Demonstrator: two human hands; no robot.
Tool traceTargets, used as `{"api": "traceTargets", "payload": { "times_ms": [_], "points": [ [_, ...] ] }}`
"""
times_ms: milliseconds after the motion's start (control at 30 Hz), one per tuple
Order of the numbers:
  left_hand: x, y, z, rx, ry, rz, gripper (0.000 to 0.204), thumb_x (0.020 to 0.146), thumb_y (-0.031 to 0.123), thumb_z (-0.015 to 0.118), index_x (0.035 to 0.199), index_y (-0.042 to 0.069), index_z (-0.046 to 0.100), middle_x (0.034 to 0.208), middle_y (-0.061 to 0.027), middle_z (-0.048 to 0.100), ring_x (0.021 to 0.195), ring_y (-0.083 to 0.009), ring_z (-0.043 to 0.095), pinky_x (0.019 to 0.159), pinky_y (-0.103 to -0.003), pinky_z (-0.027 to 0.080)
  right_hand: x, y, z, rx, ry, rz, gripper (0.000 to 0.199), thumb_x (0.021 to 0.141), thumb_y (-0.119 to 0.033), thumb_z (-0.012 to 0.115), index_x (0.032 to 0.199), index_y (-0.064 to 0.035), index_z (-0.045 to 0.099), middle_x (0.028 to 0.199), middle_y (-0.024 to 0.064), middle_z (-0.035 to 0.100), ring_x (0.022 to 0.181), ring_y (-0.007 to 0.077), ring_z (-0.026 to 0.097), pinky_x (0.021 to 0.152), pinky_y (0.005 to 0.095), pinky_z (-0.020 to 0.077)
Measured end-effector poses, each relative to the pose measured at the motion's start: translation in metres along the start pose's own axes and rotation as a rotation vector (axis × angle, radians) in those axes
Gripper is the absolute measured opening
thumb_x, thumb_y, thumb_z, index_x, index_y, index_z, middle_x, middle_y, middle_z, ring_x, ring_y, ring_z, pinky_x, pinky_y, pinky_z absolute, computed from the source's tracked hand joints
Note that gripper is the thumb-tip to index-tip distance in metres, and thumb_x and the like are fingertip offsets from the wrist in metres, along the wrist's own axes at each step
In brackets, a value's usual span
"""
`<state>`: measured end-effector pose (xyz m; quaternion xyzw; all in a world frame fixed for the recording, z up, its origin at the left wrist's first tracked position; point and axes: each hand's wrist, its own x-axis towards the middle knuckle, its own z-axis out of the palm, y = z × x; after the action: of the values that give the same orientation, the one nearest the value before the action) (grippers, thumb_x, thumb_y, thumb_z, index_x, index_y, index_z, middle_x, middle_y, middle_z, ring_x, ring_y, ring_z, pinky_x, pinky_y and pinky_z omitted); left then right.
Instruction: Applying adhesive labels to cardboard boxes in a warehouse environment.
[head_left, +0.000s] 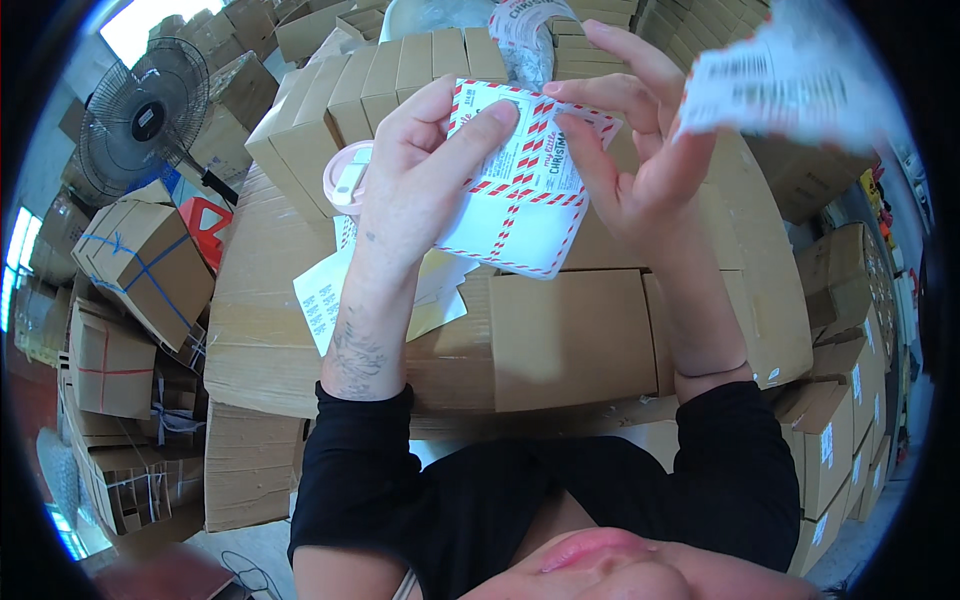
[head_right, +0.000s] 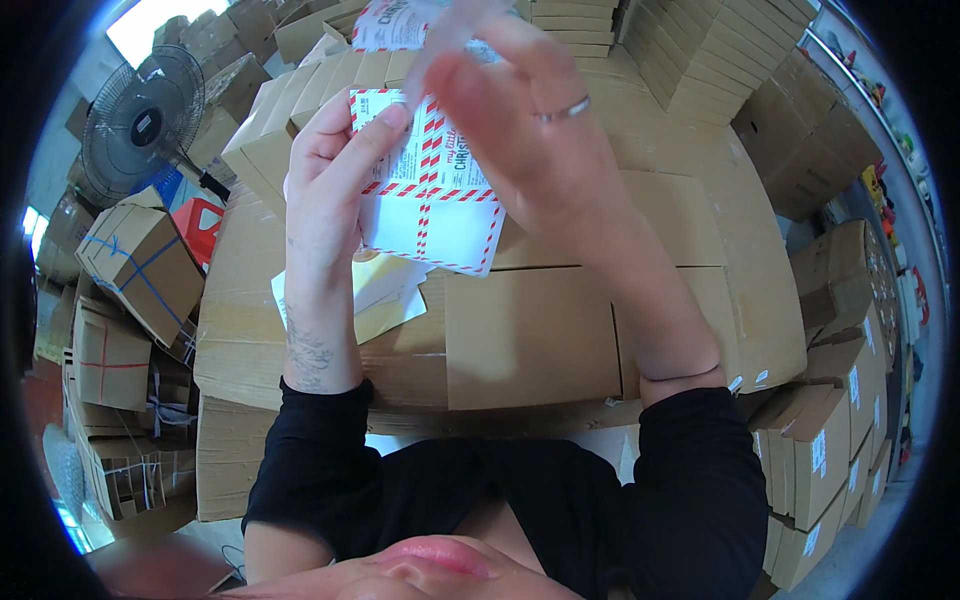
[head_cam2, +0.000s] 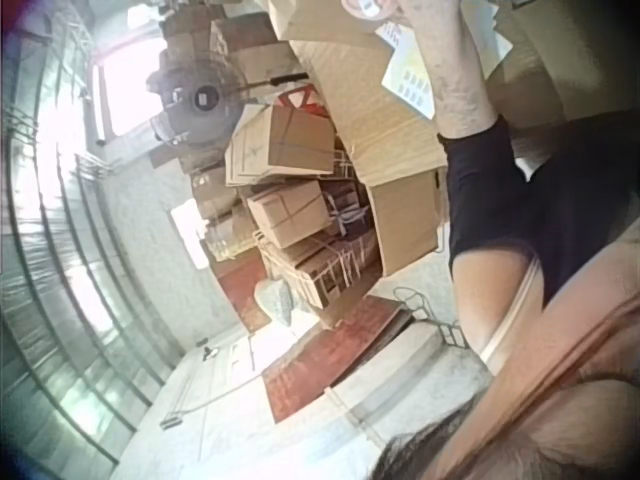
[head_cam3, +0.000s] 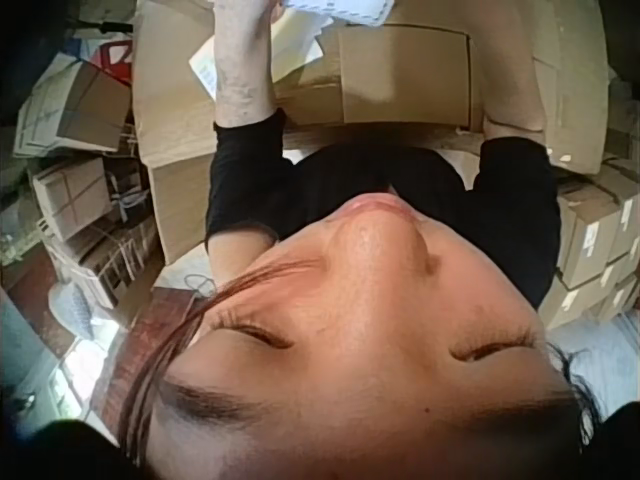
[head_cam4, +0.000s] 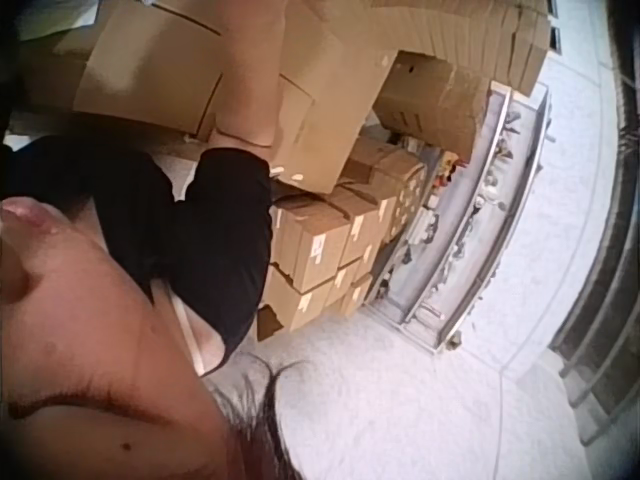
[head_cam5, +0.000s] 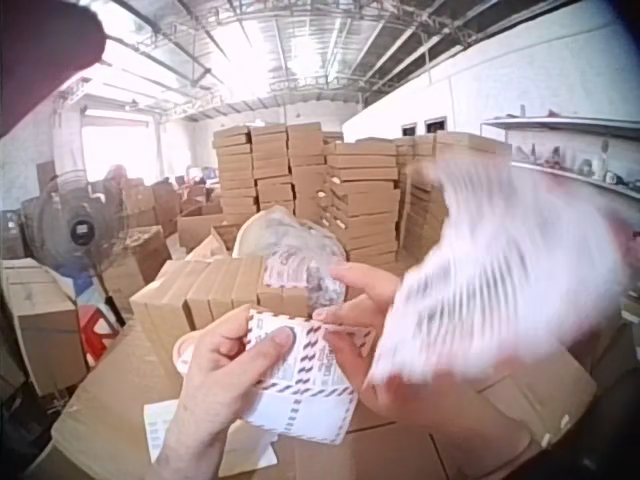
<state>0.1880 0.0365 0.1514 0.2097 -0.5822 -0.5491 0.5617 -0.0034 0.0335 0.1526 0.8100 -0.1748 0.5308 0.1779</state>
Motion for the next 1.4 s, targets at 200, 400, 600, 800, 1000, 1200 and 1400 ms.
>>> {"api": "traceTargets", "payload": {
  "times_ms": [200,400,600,800,1000,1200,1400],
  "points": [
    [0.003,-0.001,-0.005,-0.033,0.073,-0.028,0.015,0.094,0.011,0.063,0.104,-0.001,0.063,0.091,-0.007,0.072,0.076,-0.0069,0.067,0.067,-0.021,0.052,0.003,-0.001,-0.005,0.043,-0.015,-0.068,0.076,0.085,0.011,0.066,0.146,0.0032,0.021,0.132,0.0289,0.052,0.085,0.02,0.07,0.073,0.0291,0.0566],
    [0.007,-0.001,-0.007,0.032,0.092,0.002,0.015,0.094,0.011,0.064,0.102,-0.002,0.064,0.088,-0.0055,0.072,0.073,-0.0061,0.066,0.065,-0.021,0.051,0.0,0.008,0.002,-0.115,0.104,-0.021,0.1,0.091,0.012,0.053,0.153,-0.0204,-0.019,0.137,0.0324,0.045,0.1,0.0309,0.07,0.078,0.0337,0.0568],
    [0.015,-0.01,-0.018,0.11,0.178,0.073,0.014,0.094,0.011,0.064,0.101,-0.002,0.064,0.087,-0.0039,0.07,0.074,-0.0053,0.064,0.064,-0.021,0.05,-0.01,0.008,0.009,-0.004,-0.056,0.018,0.092,0.087,0.008,0.056,0.157,-0.0163,0.002,0.122,0.0192,0.06,0.093,0.0269,0.069,0.089,0.0396,0.0504],
    [0.032,-0.034,-0.058,0.639,0.439,0.278,0.02,0.096,0.019,0.062,0.093,-0.001,0.061,0.079,0.0012,0.064,0.068,-0.0029,0.053,0.059,-0.022,0.045,-0.003,-0.017,0.002,0.241,-0.058,0.265,0.09,0.084,0.008,0.055,0.156,-0.0139,0.005,0.125,0.0194,0.059,0.088,0.0218,0.069,0.088,0.0371,0.048],
    [0.03,-0.027,-0.036,0.373,0.271,0.167,0.019,0.096,0.018,0.062,0.096,-0.001,0.061,0.081,-0.0009,0.067,0.068,-0.0035,0.057,0.061,-0.022,0.046,0.014,0.082,0.062,0.418,0.361,-0.791,0.103,0.086,0.011,0.054,0.153,-0.0112,-0.021,0.146,0.0348,0.031,0.118,0.036,0.059,0.093,0.0399,0.0528],
    [0.025,-0.02,-0.035,0.28,0.226,0.087,0.019,0.097,0.016,0.061,0.101,-0.002,0.061,0.088,-0.0043,0.07,0.075,-0.0045,0.063,0.066,-0.021,0.049,-0.015,0.006,0.017,-0.191,-0.152,0.011,0.085,0.075,0.002,0.07,0.148,-0.0289,0.04,0.137,0.0099,0.046,0.11,0.0227,0.056,0.093,0.0399,0.0437],
    [0.023,-0.022,-0.027,0.255,0.137,-0.004,0.019,0.098,0.015,0.059,0.103,-0.003,0.061,0.089,-0.0035,0.07,0.073,-0.0048,0.063,0.066,-0.022,0.05,-0.015,0.009,0.008,-0.011,-0.215,0.077,0.085,0.074,0.004,0.071,0.147,-0.0291,0.043,0.14,0.0078,0.043,0.102,0.025,0.058,0.089,0.0439,0.0451]
  ]
}}
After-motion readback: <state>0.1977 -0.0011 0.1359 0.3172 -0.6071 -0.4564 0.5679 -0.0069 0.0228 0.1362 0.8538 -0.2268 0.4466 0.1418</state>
